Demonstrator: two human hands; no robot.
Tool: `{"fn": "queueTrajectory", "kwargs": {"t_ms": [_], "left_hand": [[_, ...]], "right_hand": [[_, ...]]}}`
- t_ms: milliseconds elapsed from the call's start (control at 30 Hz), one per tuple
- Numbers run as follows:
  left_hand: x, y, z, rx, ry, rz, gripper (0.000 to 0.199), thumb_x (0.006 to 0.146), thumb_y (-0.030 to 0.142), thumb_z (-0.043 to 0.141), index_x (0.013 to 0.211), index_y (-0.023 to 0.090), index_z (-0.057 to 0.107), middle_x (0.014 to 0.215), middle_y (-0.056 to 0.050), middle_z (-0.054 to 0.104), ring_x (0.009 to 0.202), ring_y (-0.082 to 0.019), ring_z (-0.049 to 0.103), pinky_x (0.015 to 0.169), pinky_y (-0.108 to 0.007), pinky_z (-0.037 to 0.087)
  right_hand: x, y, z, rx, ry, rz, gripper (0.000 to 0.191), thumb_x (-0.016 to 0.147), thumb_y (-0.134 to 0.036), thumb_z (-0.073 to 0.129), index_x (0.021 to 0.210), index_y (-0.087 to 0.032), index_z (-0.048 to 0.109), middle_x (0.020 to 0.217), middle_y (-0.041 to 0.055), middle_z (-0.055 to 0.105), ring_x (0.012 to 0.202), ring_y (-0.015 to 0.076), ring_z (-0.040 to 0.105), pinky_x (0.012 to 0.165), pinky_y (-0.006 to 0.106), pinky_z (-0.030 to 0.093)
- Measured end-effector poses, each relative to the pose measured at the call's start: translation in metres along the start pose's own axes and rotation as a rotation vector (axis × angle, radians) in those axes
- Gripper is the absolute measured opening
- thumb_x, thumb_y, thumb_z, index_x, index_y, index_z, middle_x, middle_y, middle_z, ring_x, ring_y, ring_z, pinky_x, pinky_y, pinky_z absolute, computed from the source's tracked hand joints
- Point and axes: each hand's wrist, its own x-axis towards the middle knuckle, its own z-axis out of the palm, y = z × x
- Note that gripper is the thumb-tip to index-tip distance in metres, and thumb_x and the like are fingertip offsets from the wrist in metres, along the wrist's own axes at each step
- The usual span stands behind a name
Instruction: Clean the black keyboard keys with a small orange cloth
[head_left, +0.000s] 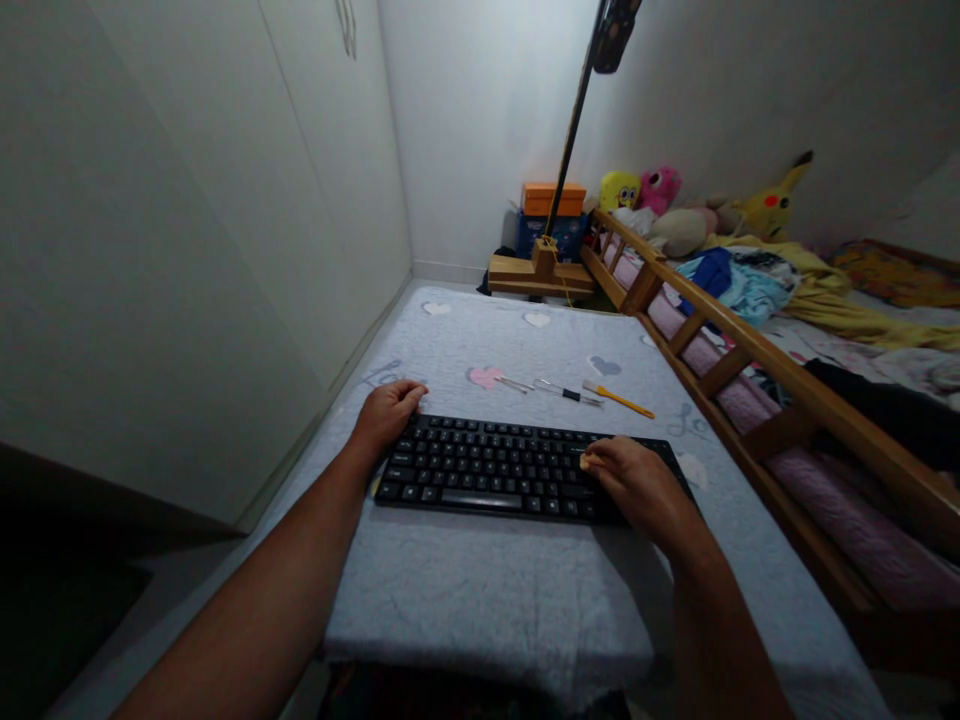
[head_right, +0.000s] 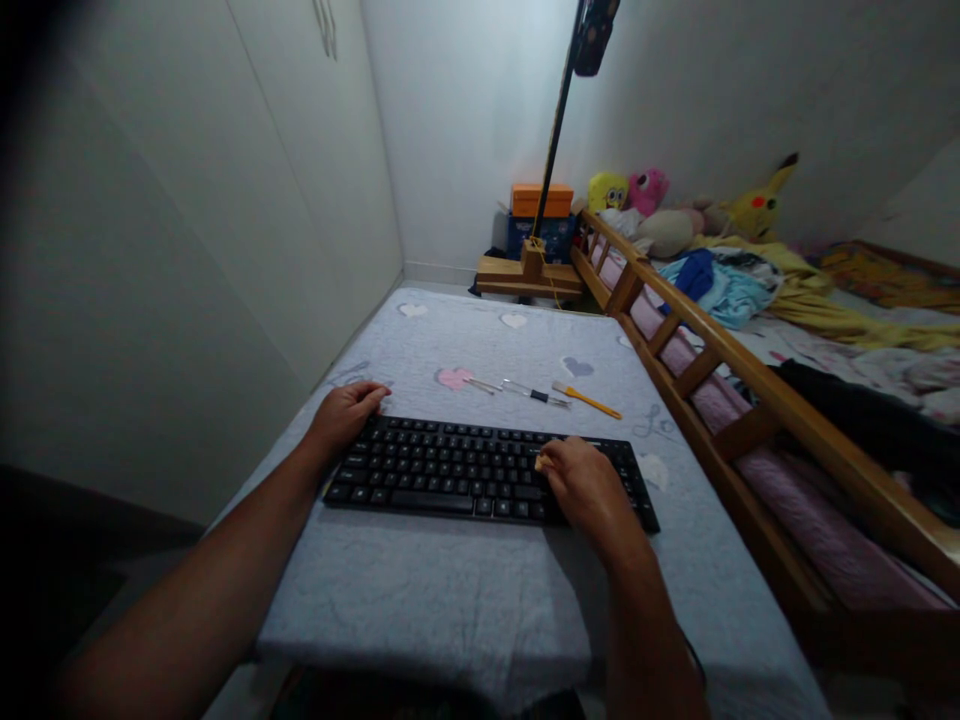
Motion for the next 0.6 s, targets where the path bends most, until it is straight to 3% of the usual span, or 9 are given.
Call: {"fn": "queueTrajectory", "kwargs": {"t_ms": [133, 367, 467, 600], "left_hand": [[0.0, 0.001, 0.0, -0.005, 0.0, 0.002, 0.035, 0.08, 0.049, 0.055, 0.081, 0.018, 0.072, 0.065, -0.001, 0.065, 0.064, -0.02, 0.059, 0.066, -0.031, 0.045], [-0.001, 0.004, -0.001, 0.003, -0.005, 0.014, 0.036, 0.081, 0.049, 0.055, 0.082, 0.018, 0.073, 0.067, -0.002, 0.067, 0.067, -0.021, 0.061, 0.068, -0.032, 0.045], [-0.001, 0.001, 0.0, -0.001, -0.002, 0.019, 0.036, 0.082, 0.049, 0.055, 0.082, 0.018, 0.073, 0.067, -0.001, 0.067, 0.067, -0.021, 0.061, 0.068, -0.031, 0.045], [0.0, -0.001, 0.001, -0.018, -0.001, 0.015, 0.036, 0.082, 0.05, 0.055, 0.082, 0.017, 0.073, 0.066, -0.001, 0.067, 0.065, -0.02, 0.06, 0.068, -0.031, 0.045]], "right_hand": [[0.011, -0.003, 0.011, -0.031, 0.082, 0.0, 0.023, 0.094, -0.025, 0.053, 0.102, -0.017, 0.073, 0.1, 0.0099, 0.07, 0.094, 0.0215, 0.063, 0.085, 0.03, 0.044], [0.002, -0.009, 0.001, -0.033, -0.097, -0.021, 0.02, 0.093, -0.024, 0.055, 0.096, -0.019, 0.075, 0.094, 0.0079, 0.068, 0.086, 0.0194, 0.063, 0.078, 0.028, 0.044], [0.005, -0.032, 0.001, 0.021, -0.059, -0.126, 0.02, 0.094, -0.022, 0.056, 0.1, -0.02, 0.075, 0.096, 0.0076, 0.068, 0.088, 0.0188, 0.062, 0.08, 0.028, 0.044], [0.018, -0.076, 0.02, 0.049, -0.059, -0.272, 0.022, 0.098, -0.023, 0.054, 0.1, -0.021, 0.075, 0.094, 0.0068, 0.067, 0.09, 0.0179, 0.061, 0.081, 0.027, 0.043]]}}
